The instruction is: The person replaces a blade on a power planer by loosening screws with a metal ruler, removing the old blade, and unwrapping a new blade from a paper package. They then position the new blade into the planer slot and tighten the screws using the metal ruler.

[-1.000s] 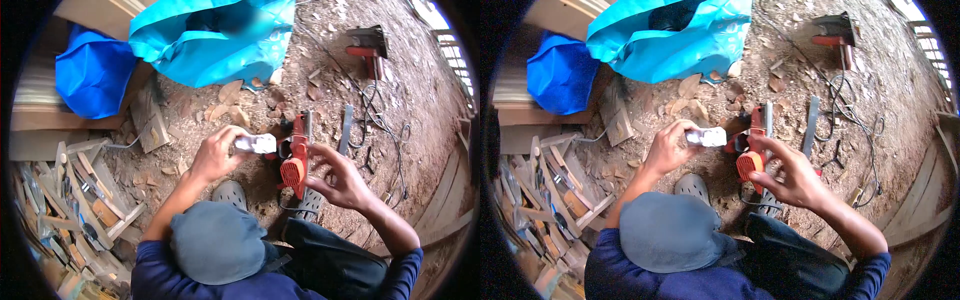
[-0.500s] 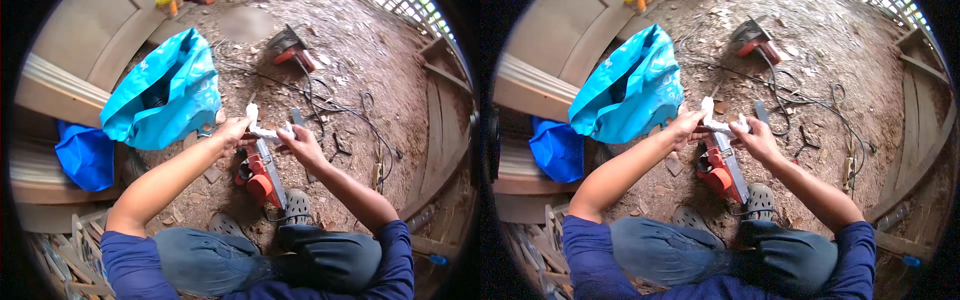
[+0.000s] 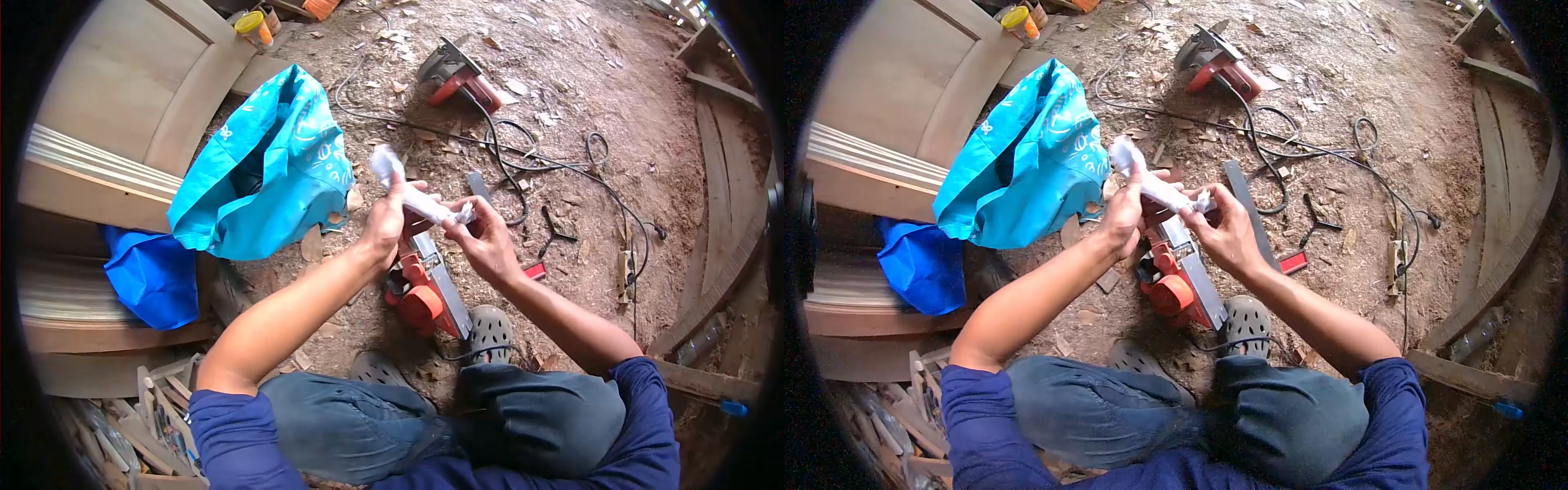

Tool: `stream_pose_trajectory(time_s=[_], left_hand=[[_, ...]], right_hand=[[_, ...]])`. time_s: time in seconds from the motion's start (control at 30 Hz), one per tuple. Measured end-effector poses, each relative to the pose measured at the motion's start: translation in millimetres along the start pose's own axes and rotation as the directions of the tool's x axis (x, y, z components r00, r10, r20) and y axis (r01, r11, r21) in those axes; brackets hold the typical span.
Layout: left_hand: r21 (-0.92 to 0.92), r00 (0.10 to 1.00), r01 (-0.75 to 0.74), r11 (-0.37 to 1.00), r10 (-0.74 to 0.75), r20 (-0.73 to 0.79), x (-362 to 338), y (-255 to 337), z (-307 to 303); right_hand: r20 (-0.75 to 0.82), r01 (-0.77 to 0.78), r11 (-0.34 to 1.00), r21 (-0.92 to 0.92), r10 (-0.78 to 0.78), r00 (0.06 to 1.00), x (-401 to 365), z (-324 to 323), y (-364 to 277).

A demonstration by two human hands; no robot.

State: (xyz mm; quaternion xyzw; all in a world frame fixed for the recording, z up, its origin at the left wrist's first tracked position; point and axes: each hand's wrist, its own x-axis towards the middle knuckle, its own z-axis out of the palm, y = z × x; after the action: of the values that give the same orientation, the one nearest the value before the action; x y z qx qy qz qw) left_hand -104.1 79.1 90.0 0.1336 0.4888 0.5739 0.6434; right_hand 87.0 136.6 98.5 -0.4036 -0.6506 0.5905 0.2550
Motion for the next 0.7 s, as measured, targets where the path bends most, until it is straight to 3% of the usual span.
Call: stream_pose_trajectory(time_s=[0.07,0.1,0.2,0.27,0.33,0.4,0.47,0.5,0.53,0.6,0.67,0.7], left_hand=[[-0.049,0.997,-0.029,0.998,0.026,-0.067,-10,-6,-4],[-0.095,0.997,-0.023,0.995,0.016,-0.077,-15,-9,-5],[-0.181,0.996,-0.026,0.983,0.009,-0.094,-26,-16,-10],[-0.22,0.996,-0.038,0.975,0.018,-0.093,-30,-19,-12],[-0.223,0.994,-0.107,0.969,0.102,-0.035,-32,-23,-15],[-0.176,0.994,-0.111,0.978,0.107,-0.03,-32,-24,-15],[-0.132,0.993,-0.115,0.985,0.112,-0.025,-29,-27,-16],[-0.049,0.988,-0.151,0.987,0.149,-0.046,-25,-30,-16],[0.034,0.98,-0.185,0.982,0.187,-0.064,-21,-32,-17],[0.074,0.978,-0.19,0.979,0.195,-0.077,-17,-33,-20],[0.332,0.971,-0.106,0.937,0.169,-0.166,-15,-29,-24],[0.312,0.962,-0.131,0.941,0.197,-0.19,-18,-24,-14]], right_hand=[[-0.035,0.125,0.987,0.104,-0.122,0.992,-11,14,12],[-0.007,0.066,0.986,0.153,-0.066,0.998,-16,17,15],[-0.02,0.09,0.98,0.178,-0.088,0.996,-31,27,17],[-0.041,0.149,0.982,0.119,-0.145,0.989,-32,27,10],[-0.034,0.009,0.999,-0.048,-0.011,0.999,-32,23,1],[-0.121,0.07,0.997,-0.016,-0.072,0.99,-31,26,7],[-0.132,-0.034,0.999,-0.007,0.033,0.991,-32,22,9],[-0.185,0.0,1.0,0.018,0.003,0.983,-30,23,15],[-0.192,-0.123,0.992,0.04,0.129,0.973,-27,22,23],[-0.086,-0.332,0.915,0.23,0.358,0.93,-25,22,29],[-0.01,-0.399,0.868,0.294,0.421,0.907,-22,18,26],[0.071,-0.467,0.812,0.349,0.474,0.877,-21,16,22]])
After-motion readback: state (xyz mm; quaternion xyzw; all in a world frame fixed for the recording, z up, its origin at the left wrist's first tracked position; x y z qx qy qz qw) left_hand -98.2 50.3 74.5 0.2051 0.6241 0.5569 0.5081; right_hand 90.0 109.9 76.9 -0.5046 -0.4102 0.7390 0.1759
